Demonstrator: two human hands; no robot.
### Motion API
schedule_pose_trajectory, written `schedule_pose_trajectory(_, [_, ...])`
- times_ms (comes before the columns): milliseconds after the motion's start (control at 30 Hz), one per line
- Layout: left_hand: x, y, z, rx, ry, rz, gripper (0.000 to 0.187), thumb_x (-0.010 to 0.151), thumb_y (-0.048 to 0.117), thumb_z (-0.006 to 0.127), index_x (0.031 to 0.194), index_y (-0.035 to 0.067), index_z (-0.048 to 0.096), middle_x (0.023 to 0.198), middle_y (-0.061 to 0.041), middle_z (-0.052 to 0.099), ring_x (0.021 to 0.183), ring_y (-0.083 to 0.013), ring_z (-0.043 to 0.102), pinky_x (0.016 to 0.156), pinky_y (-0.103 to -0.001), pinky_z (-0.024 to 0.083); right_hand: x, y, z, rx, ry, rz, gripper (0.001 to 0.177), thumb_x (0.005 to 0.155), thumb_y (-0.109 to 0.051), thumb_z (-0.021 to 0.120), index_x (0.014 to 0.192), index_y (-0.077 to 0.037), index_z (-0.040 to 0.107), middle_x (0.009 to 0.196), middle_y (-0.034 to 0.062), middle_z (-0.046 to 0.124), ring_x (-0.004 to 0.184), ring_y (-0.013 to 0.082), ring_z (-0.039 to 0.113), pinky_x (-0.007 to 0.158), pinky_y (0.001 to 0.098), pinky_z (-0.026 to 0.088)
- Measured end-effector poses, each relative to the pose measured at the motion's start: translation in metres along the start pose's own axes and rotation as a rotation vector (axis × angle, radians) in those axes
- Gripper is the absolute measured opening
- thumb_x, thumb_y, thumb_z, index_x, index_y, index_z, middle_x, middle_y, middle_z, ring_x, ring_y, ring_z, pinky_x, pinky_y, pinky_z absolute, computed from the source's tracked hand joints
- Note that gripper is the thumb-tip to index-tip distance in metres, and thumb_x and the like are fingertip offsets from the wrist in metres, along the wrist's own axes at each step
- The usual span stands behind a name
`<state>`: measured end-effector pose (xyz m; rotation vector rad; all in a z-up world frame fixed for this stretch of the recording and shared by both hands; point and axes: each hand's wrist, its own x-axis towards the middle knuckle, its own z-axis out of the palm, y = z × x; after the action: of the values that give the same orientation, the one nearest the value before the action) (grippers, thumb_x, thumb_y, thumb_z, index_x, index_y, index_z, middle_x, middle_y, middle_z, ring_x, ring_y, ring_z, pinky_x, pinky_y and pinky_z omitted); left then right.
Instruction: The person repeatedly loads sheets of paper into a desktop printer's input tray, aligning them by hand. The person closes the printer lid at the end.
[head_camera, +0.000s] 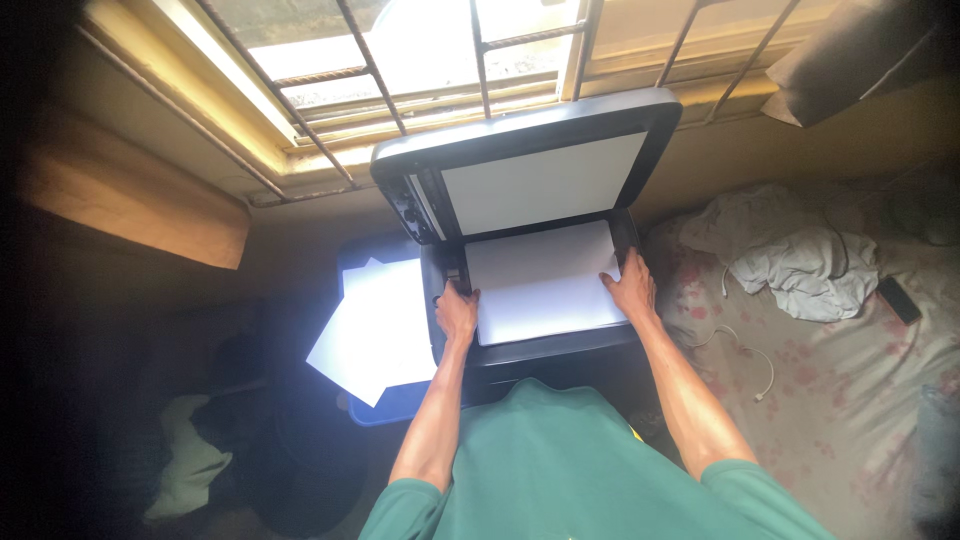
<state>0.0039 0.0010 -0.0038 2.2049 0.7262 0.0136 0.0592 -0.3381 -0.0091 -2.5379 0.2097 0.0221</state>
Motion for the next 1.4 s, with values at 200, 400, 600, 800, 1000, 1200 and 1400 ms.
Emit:
schedule_pose_trajectory(200, [-0.001,0.008,-0.007,0.028,0.016,0.066,0.043,0.08,0.024,0.081,0.111,0.002,0.063,0.099,-0.02,0.075,0.097,-0.0458,0.07,0.086,-0.054,0.053,-0.001,-0.002,0.0,-0.024,-0.006,-0.007,0.072,0.083,-0.027,0.081,0.138,0.005,0.046,0.121,0.025,0.057,0.106,0.0449,0.064,0.087,0.0536,0.052])
schedule_pose_trajectory(400, [-0.023,0.011,-0.014,0.142,-0.01,0.282,0.05,0.085,0.02,0.079,0.129,0.005,0.059,0.132,-0.021,0.06,0.122,-0.0409,0.059,0.1,-0.048,0.049,-0.011,-0.011,-0.008,-0.053,0.038,-0.049,0.064,0.085,-0.024,0.077,0.136,0.004,0.05,0.127,0.025,0.053,0.119,0.0436,0.055,0.096,0.0521,0.048])
schedule_pose_trajectory(600, [-0.023,-0.005,-0.004,0.27,-0.192,0.704,0.088,0.073,0.025,0.088,0.146,0.003,0.045,0.158,-0.02,0.038,0.146,-0.0395,0.033,0.115,-0.053,0.035,-0.024,-0.012,-0.017,-0.105,-0.013,-0.413,0.066,0.083,-0.021,0.074,0.143,-0.006,0.052,0.148,0.0249,0.046,0.141,0.0426,0.041,0.114,0.051,0.038])
schedule_pose_trajectory(800, [-0.021,-0.016,0.005,0.426,-0.347,0.601,0.107,0.069,0.032,0.091,0.155,0.008,0.032,0.165,-0.015,0.022,0.153,-0.036,0.02,0.12,-0.058,0.025,-0.024,-0.006,-0.015,-0.131,-0.13,-0.435,0.075,0.083,-0.029,0.074,0.151,-0.011,0.047,0.16,0.0251,0.034,0.151,0.0418,0.029,0.12,0.0518,0.029])
schedule_pose_trajectory(1000, [-0.02,-0.02,0.008,0.422,-0.331,0.613,0.108,0.069,0.035,0.091,0.156,0.009,0.032,0.167,-0.015,0.022,0.154,-0.0356,0.021,0.12,-0.059,0.026,-0.024,0.001,-0.009,-0.159,-0.135,-0.425,0.073,0.083,-0.031,0.073,0.148,-0.009,0.049,0.159,0.0259,0.035,0.149,0.0426,0.03,0.119,0.0522,0.028])
schedule_pose_trajectory(1200, [-0.019,-0.015,-0.01,0.147,-0.251,0.633,0.101,0.074,0.027,0.089,0.154,0.002,0.033,0.162,-0.023,0.029,0.149,-0.0412,0.028,0.119,-0.053,0.03,-0.034,-0.039,-0.01,0.068,0.024,-0.486,0.05,0.092,-0.028,0.07,0.135,-0.006,0.06,0.138,0.022,0.056,0.133,0.0397,0.05,0.112,0.0502,0.04])
schedule_pose_trajectory(1400, [-0.007,-0.035,-0.068,-0.063,-0.096,0.534,0.081,0.079,0.024,0.084,0.146,0.0,0.044,0.151,-0.022,0.046,0.14,-0.0415,0.043,0.116,-0.048,0.038,-0.059,-0.161,0.041,0.278,-0.162,-0.632,0.033,0.093,-0.024,0.072,0.119,-0.004,0.066,0.109,0.0131,0.068,0.107,0.0317,0.064,0.098,0.0438,0.048])
